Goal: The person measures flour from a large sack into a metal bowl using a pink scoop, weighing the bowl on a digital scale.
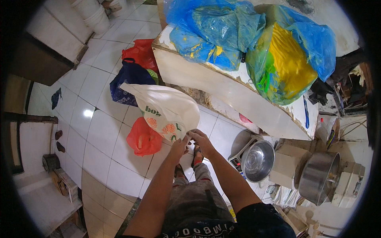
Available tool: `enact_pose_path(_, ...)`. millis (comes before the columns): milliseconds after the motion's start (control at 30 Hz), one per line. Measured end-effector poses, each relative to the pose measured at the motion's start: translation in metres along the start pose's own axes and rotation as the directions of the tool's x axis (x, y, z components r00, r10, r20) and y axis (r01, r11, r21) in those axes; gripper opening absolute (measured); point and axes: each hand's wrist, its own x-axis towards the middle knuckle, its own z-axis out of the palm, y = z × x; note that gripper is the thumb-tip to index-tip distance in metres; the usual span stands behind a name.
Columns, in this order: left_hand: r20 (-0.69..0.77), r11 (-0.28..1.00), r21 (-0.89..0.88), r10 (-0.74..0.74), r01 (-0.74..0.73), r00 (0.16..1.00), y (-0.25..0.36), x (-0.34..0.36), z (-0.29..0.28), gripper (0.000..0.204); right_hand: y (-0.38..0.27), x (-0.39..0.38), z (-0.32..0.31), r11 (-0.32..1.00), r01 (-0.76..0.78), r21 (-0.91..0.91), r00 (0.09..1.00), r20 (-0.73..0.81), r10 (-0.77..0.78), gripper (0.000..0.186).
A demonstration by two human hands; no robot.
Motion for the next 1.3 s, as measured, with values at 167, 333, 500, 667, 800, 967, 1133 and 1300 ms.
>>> enact_pose_path(167, 0.012, 0.999, 0.029, 0.038, -0.038, 0.999, -0.011, -0.001, -0.001, 0.032, 0.006, -0.019, -0.008, 0.997, -0.004, -0.082, 0.997, 0.07, 0.009, 0.026)
enact_pose_path(333, -0.055, 0.971, 0.208, 0.128, -0.114, 0.99, -0.039, 0.01, 0.011, 0.03, -0.001, -0.027, -0.017, 0.806, 0.012, -0.592, 1.0, 0.019, -0.001, 0.033)
enact_pose_path(500, -0.1, 0.897, 0.364, 0.306, -0.251, 0.947, -0.047, 0.027, 0.004, 0.03, -0.011, -0.034, -0.008, 0.625, 0.041, -0.779, 0.995, -0.027, -0.098, 0.031)
enact_pose_path(667, -0.097, 0.95, 0.253, 0.215, -0.185, 0.972, -0.026, 0.001, 0.014, 0.035, -0.017, -0.038, -0.009, 0.531, 0.038, -0.846, 0.997, -0.004, -0.077, 0.031)
enact_pose_path(800, -0.068, 0.785, 0.351, 0.565, -0.511, 0.822, -0.075, 0.032, 0.014, 0.033, -0.02, -0.041, -0.015, 0.37, 0.097, -0.924, 0.989, 0.048, -0.14, 0.03)
enact_pose_path(967, -0.228, 0.962, 0.141, 0.261, -0.234, 0.938, -0.048, 0.016, -0.02, 0.028, -0.145, -0.074, -0.008, 0.545, -0.017, -0.838, 0.96, -0.166, -0.226, 0.025)
enact_pose_path(1133, -0.062, 0.891, 0.371, 0.307, -0.264, 0.95, -0.031, 0.026, 0.011, 0.023, -0.048, -0.032, -0.035, 0.45, 0.173, -0.876, 0.951, 0.029, -0.309, 0.029)
enact_pose_path(1300, -0.088, 0.975, 0.108, 0.204, -0.194, 0.975, -0.02, 0.001, 0.003, 0.019, -0.002, -0.016, -0.009, 0.643, 0.106, -0.758, 0.972, -0.056, -0.227, 0.028)
